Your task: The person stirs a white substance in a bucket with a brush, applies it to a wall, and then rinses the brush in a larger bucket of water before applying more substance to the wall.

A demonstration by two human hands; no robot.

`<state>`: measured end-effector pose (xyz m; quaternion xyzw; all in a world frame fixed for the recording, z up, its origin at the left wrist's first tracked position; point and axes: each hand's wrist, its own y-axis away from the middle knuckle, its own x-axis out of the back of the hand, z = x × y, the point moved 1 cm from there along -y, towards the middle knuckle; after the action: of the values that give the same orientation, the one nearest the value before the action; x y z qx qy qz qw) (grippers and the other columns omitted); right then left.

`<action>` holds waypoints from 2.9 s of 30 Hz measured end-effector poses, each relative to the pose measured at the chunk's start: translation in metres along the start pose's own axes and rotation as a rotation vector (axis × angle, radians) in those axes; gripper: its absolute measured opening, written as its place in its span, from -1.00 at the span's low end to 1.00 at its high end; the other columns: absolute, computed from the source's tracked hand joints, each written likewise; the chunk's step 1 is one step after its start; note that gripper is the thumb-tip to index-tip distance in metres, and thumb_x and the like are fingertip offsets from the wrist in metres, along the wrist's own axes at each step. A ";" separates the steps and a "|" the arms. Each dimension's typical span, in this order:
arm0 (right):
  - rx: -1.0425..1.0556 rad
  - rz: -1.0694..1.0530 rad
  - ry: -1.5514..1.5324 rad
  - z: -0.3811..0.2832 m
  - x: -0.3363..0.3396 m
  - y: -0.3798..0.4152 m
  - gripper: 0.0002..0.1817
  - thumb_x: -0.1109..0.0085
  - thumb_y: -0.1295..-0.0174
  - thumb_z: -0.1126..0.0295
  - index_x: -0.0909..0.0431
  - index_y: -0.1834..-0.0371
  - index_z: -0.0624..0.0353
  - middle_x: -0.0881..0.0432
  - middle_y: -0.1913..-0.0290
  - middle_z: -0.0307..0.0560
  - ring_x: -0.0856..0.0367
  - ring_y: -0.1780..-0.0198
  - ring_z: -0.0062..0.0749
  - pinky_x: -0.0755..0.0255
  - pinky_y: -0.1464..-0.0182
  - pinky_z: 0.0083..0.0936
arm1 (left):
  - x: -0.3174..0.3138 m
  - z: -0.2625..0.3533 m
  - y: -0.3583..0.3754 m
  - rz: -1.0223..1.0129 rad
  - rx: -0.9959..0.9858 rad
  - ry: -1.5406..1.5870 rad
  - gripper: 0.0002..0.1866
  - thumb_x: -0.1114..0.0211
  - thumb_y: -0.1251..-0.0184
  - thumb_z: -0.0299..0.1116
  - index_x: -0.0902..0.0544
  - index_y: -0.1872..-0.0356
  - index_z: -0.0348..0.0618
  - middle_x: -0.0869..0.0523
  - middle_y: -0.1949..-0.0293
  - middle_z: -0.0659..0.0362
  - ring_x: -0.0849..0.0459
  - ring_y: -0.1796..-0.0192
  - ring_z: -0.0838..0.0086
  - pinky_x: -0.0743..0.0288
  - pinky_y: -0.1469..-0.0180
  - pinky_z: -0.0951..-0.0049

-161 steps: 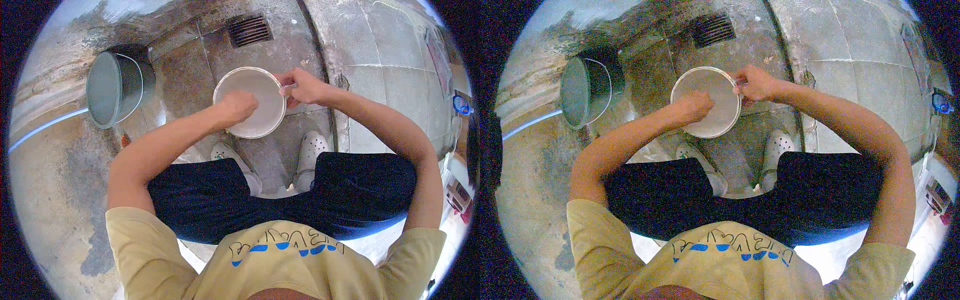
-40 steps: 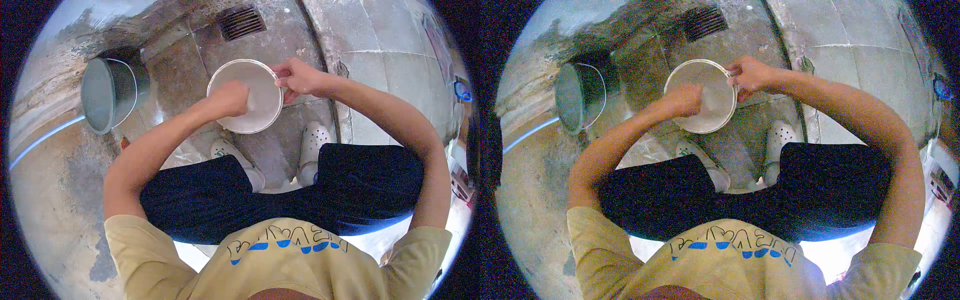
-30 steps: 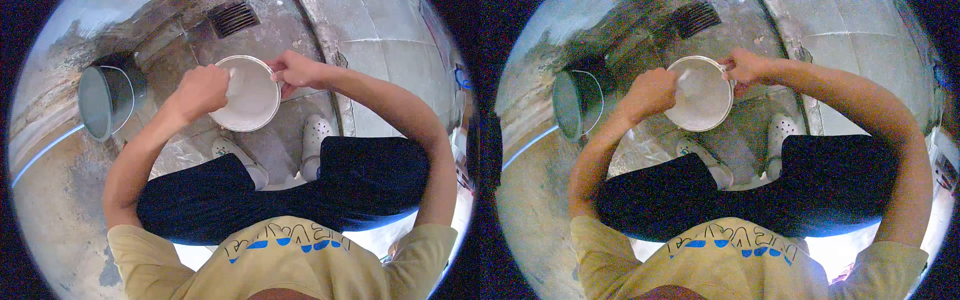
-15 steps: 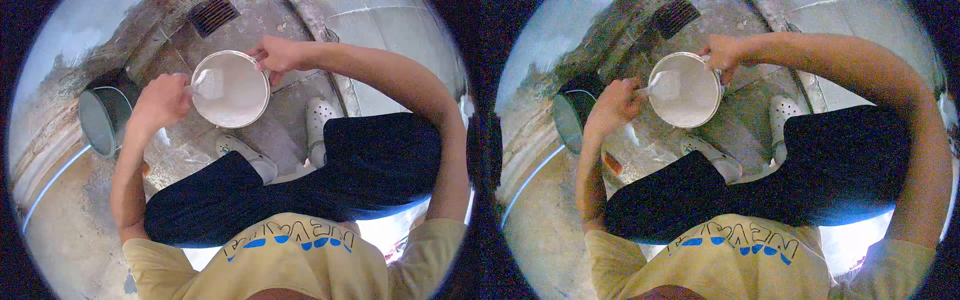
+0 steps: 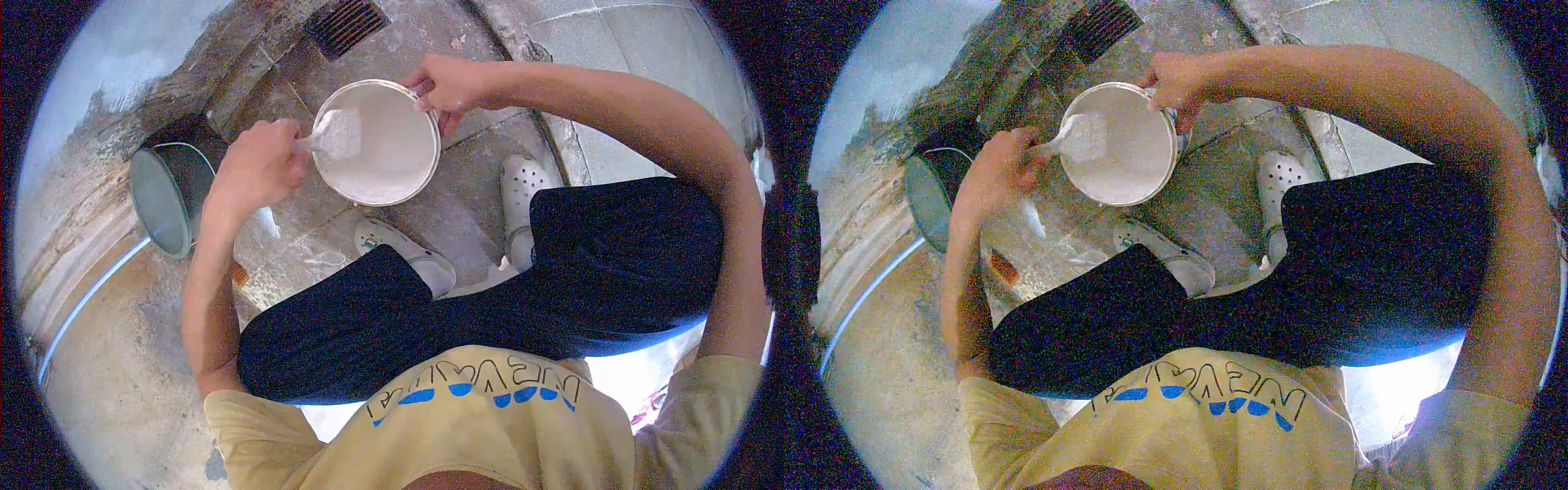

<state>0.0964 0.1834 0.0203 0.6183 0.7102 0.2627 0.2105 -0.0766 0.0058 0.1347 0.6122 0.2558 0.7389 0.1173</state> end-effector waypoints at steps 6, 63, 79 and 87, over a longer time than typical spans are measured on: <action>-0.019 0.001 -0.106 -0.006 -0.001 0.008 -0.47 0.11 -0.29 0.60 -0.28 -0.36 0.13 -0.60 0.01 0.13 -0.70 0.34 -0.22 -0.68 0.29 -0.37 | -0.044 0.030 -0.021 -0.127 0.025 -0.078 -0.83 -0.20 -0.08 -0.41 -0.57 0.35 -0.32 -0.67 0.35 -0.15 -0.67 0.26 -0.07 -0.57 0.23 0.06; 0.015 -0.040 -0.134 -0.003 0.003 0.006 -0.52 0.05 -0.24 0.57 -0.35 -0.28 0.26 -0.62 0.03 0.02 -0.68 0.39 -0.32 -0.65 0.37 -0.45 | -0.104 0.044 -0.081 0.033 -0.217 -0.067 -0.87 -0.15 -0.12 -0.41 -0.65 0.43 -0.17 -0.68 0.44 -0.06 -0.69 0.39 0.06 -0.59 0.37 0.08; -0.046 -0.013 -0.104 0.000 0.002 0.001 -0.52 0.05 -0.28 0.57 -0.36 -0.31 0.13 -0.63 0.05 -0.05 -0.64 0.46 -0.43 -0.65 0.36 -0.47 | -0.115 0.064 -0.077 0.003 -0.532 -0.128 -0.84 -0.14 -0.13 -0.40 -0.65 0.54 -0.12 -0.68 0.49 0.03 -0.71 0.39 0.15 -0.61 0.39 0.19; 0.002 -0.011 -0.160 -0.005 -0.001 0.006 -0.55 0.07 -0.29 0.56 -0.36 -0.28 0.22 -0.61 0.00 -0.01 -0.66 0.38 -0.37 -0.66 0.32 -0.43 | -0.133 0.057 -0.075 -0.054 -0.677 -0.038 -0.86 -0.13 -0.13 -0.42 -0.62 0.50 -0.20 -0.67 0.47 -0.05 -0.71 0.38 0.07 -0.62 0.38 0.11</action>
<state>0.0979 0.1828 0.0277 0.6336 0.6948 0.2105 0.2675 -0.0028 0.0176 -0.0103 0.5452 0.0101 0.7670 0.3381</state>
